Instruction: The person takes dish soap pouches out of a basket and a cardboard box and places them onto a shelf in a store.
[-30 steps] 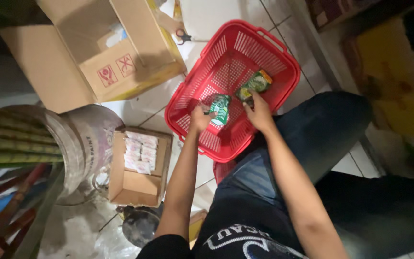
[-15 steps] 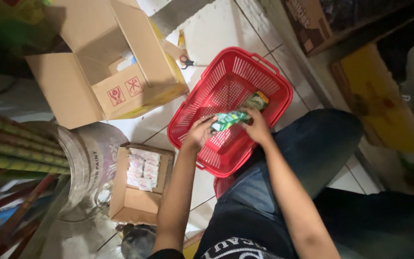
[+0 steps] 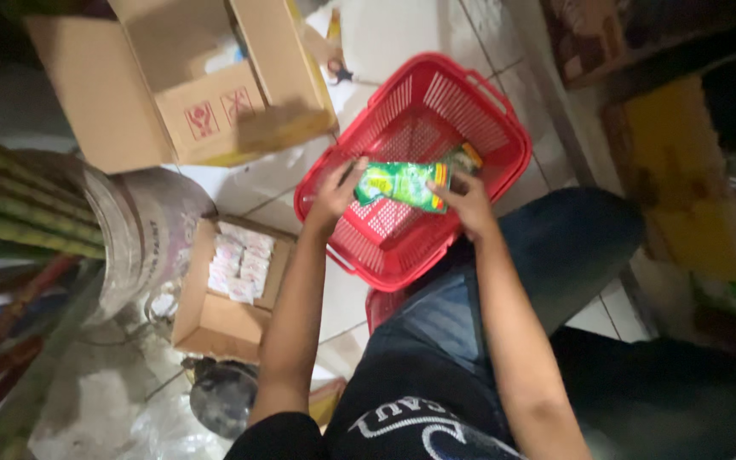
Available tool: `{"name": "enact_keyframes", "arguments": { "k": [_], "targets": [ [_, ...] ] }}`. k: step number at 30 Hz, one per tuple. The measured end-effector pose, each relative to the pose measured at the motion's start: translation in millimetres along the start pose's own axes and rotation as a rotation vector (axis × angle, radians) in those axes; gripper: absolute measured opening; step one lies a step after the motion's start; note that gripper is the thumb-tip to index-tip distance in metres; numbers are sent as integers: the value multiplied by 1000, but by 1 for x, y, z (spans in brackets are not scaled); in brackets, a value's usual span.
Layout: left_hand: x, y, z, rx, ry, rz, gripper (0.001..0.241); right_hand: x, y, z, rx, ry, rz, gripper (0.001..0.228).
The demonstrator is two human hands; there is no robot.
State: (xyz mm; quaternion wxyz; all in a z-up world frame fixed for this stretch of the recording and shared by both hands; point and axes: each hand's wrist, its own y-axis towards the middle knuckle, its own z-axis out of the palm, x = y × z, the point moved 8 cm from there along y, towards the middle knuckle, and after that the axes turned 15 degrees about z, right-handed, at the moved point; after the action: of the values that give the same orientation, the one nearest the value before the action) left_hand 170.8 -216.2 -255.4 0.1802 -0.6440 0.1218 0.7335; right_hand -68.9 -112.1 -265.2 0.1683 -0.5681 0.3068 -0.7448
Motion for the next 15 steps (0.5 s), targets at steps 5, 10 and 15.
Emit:
{"name": "enact_keyframes", "arguments": {
  "k": [5,10,15],
  "targets": [
    [-9,4,29,9,24,-121,32,-20,15,-19,-139,62,27,36],
    [7,-11,31,-161,-222,-306,32,-20,16,-32,-245,-16,-118,35],
    [12,-9,24,-163,-101,-211,41,1,2,-25,-272,-146,-183,32]
  ]
}}
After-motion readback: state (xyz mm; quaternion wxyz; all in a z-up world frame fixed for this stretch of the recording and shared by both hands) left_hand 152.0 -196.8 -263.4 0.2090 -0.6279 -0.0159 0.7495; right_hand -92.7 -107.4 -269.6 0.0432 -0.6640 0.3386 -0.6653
